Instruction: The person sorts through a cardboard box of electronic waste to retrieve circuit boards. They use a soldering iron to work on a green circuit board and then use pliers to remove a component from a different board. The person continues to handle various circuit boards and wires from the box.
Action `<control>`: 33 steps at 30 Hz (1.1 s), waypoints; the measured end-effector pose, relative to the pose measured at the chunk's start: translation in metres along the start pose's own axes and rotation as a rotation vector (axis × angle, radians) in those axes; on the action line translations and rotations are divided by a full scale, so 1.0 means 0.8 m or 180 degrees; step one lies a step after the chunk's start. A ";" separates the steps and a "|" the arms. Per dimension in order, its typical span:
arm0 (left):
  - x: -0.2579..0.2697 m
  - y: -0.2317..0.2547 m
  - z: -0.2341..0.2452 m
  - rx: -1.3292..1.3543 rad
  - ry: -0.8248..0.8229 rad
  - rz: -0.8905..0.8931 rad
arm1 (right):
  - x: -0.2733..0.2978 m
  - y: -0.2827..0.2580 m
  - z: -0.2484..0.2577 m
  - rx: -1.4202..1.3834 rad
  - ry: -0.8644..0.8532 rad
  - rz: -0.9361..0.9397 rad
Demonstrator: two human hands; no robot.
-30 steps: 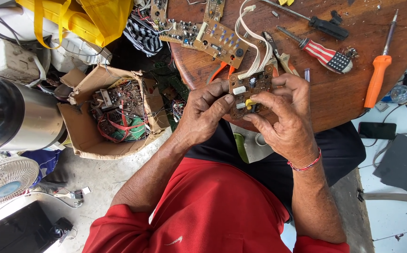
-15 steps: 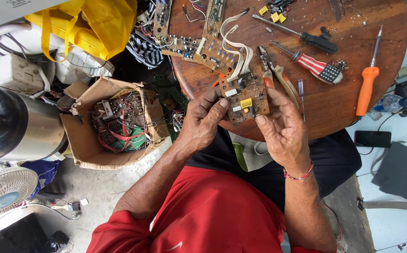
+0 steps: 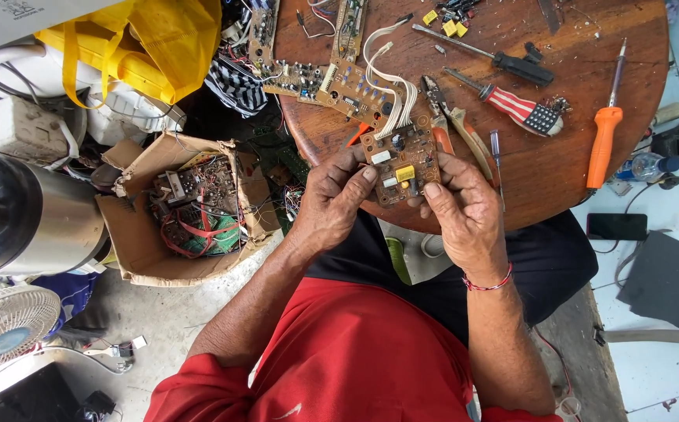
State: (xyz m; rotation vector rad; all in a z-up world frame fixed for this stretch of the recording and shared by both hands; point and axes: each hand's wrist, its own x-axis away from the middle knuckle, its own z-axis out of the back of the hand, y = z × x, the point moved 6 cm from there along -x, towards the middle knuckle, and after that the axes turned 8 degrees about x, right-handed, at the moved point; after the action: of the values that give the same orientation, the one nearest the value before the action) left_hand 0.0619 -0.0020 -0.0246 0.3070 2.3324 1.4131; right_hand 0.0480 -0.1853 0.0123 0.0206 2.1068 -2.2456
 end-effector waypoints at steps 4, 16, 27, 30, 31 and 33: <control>0.001 -0.008 0.001 0.0717 -0.0029 -0.0081 | 0.001 -0.002 0.001 -0.0056 0.0048 -0.0062; -0.007 0.011 -0.019 0.0604 0.0789 0.0083 | 0.001 -0.007 0.000 -0.0062 0.0047 -0.0010; -0.014 -0.010 -0.023 0.0846 0.0582 -0.0132 | 0.031 -0.032 -0.010 0.2631 0.0572 0.1724; -0.022 0.017 -0.038 0.0472 0.0533 -0.0123 | 0.034 -0.057 -0.040 0.2714 0.0521 0.2104; -0.025 0.033 -0.043 -0.0146 0.0594 -0.0091 | 0.036 -0.071 -0.049 0.2685 0.0501 0.2329; -0.021 0.023 -0.037 0.0141 0.0892 0.0110 | 0.036 -0.067 -0.051 0.2632 0.0463 0.2445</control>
State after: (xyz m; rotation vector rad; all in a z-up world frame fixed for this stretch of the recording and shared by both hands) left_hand 0.0635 -0.0234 0.0077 0.1712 2.5954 1.5063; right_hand 0.0152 -0.1422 0.0617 0.8662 0.7944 -2.3792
